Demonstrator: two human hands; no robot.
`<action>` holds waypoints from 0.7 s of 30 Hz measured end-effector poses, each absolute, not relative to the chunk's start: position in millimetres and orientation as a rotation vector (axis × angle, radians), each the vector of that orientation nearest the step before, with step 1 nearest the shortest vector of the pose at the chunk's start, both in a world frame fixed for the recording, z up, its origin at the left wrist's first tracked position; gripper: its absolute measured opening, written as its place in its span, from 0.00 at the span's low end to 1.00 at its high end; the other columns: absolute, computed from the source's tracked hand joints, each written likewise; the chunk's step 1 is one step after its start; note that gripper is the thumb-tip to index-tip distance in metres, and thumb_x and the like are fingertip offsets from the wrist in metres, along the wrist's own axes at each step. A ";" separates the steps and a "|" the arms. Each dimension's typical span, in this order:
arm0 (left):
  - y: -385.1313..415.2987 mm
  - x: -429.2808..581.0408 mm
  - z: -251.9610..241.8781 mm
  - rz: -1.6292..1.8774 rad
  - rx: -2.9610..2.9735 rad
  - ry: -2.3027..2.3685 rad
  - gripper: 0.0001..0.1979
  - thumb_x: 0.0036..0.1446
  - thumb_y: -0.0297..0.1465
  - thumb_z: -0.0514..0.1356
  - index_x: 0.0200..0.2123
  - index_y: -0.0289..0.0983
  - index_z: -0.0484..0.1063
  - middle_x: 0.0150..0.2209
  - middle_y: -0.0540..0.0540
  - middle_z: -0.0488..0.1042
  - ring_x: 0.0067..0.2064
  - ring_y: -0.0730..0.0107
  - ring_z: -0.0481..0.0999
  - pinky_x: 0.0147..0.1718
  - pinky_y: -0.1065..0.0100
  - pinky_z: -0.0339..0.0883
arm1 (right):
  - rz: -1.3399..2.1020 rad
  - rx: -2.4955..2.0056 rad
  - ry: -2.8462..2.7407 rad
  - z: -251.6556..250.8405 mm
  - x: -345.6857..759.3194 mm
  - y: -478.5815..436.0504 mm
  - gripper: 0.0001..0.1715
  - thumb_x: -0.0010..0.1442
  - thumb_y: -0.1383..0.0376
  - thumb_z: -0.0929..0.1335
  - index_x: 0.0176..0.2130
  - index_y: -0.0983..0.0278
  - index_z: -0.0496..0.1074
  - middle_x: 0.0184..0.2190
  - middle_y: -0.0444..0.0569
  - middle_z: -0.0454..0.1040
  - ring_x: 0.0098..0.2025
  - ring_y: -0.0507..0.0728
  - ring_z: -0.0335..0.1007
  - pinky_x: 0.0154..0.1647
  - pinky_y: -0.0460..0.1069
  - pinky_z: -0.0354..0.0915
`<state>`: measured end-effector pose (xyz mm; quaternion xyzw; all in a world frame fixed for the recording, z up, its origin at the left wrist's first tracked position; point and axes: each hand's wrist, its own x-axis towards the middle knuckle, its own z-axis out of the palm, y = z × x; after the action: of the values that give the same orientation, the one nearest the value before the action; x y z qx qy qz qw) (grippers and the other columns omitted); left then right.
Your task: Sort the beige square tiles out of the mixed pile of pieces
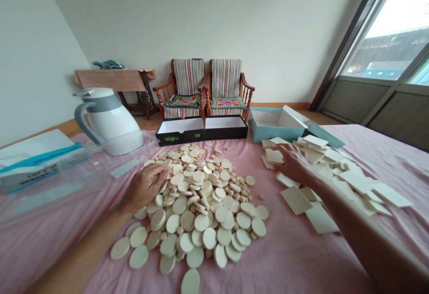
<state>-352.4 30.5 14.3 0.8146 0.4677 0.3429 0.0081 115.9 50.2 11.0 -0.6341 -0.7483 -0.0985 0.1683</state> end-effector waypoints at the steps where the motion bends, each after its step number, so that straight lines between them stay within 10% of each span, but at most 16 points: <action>1: 30.6 -352.6 14.2 1.073 2.547 1.459 0.14 0.63 0.38 0.51 0.37 0.38 0.74 0.38 0.45 0.78 0.44 0.64 0.75 0.45 0.67 0.68 | -0.301 -1.747 -2.160 12.8 109.0 50.0 0.28 0.54 0.62 0.65 0.55 0.59 0.67 0.56 0.56 0.66 0.56 0.66 0.58 0.50 0.61 0.55; 9: 29.1 -350.4 13.9 1.060 2.576 1.442 0.13 0.63 0.37 0.52 0.35 0.38 0.74 0.37 0.45 0.78 0.43 0.65 0.75 0.44 0.67 0.68 | -0.327 -1.618 -2.427 5.4 80.1 51.3 0.15 0.60 0.69 0.60 0.36 0.61 0.75 0.47 0.52 0.75 0.59 0.61 0.58 0.59 0.62 0.43; 21: 69.0 -340.9 36.9 0.891 2.371 1.678 0.20 0.64 0.39 0.46 0.45 0.36 0.74 0.47 0.44 0.77 0.49 0.62 0.75 0.48 0.65 0.67 | 0.161 -1.121 -2.343 19.1 6.6 85.3 0.19 0.64 0.57 0.61 0.47 0.63 0.73 0.46 0.55 0.76 0.49 0.58 0.71 0.50 0.53 0.65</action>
<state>-340.9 69.0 36.9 0.7794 0.5514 0.2929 0.0515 6.6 85.3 19.1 -0.4152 -0.8677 0.0598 0.2666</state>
